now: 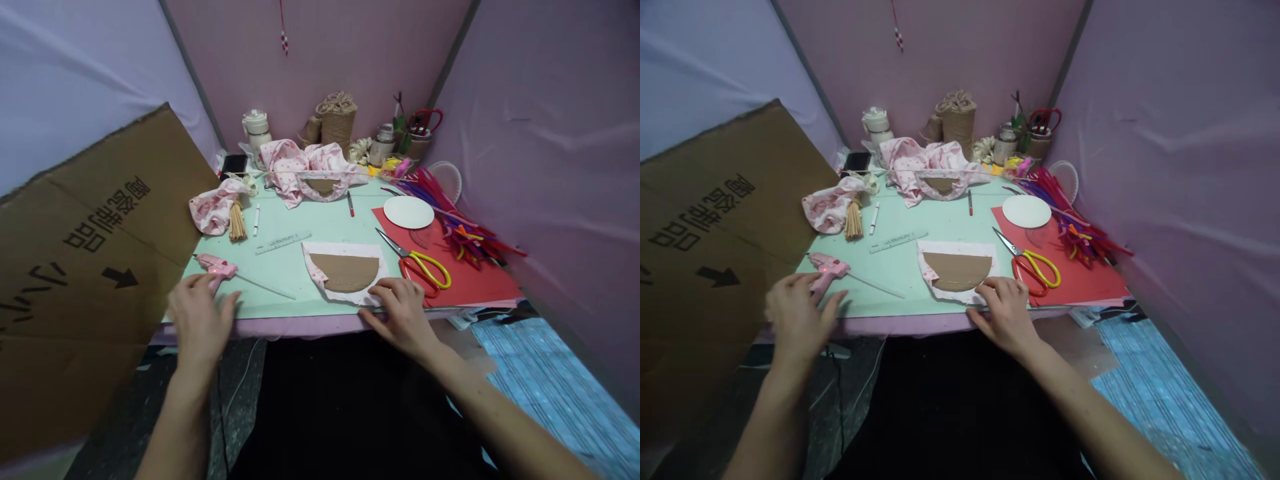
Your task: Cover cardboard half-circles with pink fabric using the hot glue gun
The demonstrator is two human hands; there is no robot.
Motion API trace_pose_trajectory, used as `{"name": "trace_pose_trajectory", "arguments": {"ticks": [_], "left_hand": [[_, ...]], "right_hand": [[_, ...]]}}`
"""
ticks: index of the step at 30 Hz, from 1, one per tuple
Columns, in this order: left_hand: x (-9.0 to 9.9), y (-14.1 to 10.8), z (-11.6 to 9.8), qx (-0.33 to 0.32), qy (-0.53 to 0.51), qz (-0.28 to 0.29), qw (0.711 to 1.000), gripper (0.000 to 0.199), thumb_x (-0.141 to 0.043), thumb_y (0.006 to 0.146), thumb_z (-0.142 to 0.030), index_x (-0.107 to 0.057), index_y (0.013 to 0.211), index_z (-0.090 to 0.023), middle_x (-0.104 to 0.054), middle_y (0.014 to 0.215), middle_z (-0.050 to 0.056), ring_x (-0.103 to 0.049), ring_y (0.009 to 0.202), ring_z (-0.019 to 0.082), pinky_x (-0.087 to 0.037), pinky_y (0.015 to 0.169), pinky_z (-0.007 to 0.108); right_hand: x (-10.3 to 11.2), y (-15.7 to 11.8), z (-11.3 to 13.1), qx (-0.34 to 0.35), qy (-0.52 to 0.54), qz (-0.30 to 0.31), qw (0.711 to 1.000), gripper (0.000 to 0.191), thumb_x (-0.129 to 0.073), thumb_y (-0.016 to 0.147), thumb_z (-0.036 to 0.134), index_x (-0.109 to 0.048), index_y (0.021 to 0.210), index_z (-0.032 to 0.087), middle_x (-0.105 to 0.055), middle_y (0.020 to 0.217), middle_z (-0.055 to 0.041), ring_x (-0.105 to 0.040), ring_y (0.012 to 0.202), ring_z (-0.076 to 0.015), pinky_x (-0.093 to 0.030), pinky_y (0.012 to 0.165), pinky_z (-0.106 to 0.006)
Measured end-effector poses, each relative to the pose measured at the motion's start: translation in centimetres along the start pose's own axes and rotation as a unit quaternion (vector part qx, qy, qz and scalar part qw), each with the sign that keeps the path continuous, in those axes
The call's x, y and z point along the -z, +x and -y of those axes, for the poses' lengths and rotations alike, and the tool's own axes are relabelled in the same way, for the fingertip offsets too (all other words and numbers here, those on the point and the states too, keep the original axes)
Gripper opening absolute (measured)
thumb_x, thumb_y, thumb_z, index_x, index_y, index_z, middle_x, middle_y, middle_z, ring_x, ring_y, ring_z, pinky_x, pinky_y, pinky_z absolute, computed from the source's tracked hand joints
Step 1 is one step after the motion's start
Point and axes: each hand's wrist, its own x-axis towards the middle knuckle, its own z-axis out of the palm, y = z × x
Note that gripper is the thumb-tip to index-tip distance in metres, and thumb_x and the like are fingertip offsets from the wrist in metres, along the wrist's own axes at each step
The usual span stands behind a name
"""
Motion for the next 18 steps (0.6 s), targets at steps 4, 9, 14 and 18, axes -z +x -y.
{"name": "trace_pose_trajectory", "arguments": {"ticks": [4, 9, 14, 18], "left_hand": [[-2.6, 0.1, -6.3, -0.215, -0.180, 0.082, 0.956, 0.028, -0.055, 0.090, -0.018, -0.053, 0.118, -0.020, -0.060, 0.120, 0.012, -0.055, 0.115, 0.027, -0.047, 0.101, 0.047], [-5.3, 1.3, -10.5, -0.273, -0.239, 0.149, 0.920, 0.025, -0.057, 0.087, -0.012, -0.057, 0.111, -0.018, -0.064, 0.115, 0.011, -0.058, 0.111, 0.024, -0.049, 0.098, 0.043], [-5.4, 2.0, -10.6, -0.282, -0.209, 0.179, 0.919, 0.014, -0.058, 0.088, -0.014, -0.061, 0.101, -0.019, -0.066, 0.113, 0.010, -0.060, 0.109, 0.024, -0.049, 0.091, 0.041], [-5.4, 2.0, -10.7, -0.284, -0.216, 0.168, 0.919, 0.007, -0.055, 0.092, -0.018, -0.062, 0.093, -0.020, -0.069, 0.107, 0.008, -0.063, 0.104, 0.022, -0.047, 0.088, 0.039]], "right_hand": [[0.0, 0.0, -0.2, 0.010, -0.007, -0.005, 1.000, 0.025, -0.064, 0.085, 0.026, -0.057, 0.108, 0.019, -0.063, 0.105, -0.0105, -0.055, 0.101, -0.0260, -0.033, 0.088, -0.041], [-0.2, 0.7, 0.0, 0.011, -0.020, 0.018, 1.000, 0.021, -0.062, 0.084, 0.018, -0.062, 0.105, 0.019, -0.066, 0.105, -0.0091, -0.056, 0.102, -0.0253, -0.031, 0.089, -0.042], [-0.8, 1.0, -0.1, 0.000, 0.000, 0.010, 1.000, 0.010, -0.058, 0.091, 0.020, -0.065, 0.098, 0.022, -0.069, 0.102, -0.0068, -0.060, 0.097, -0.0224, -0.031, 0.088, -0.042], [-1.4, 1.2, -0.5, -0.015, 0.032, -0.017, 0.999, 0.010, -0.055, 0.094, 0.022, -0.065, 0.091, 0.021, -0.068, 0.110, -0.0094, -0.061, 0.101, -0.0217, -0.033, 0.094, -0.042]]}}
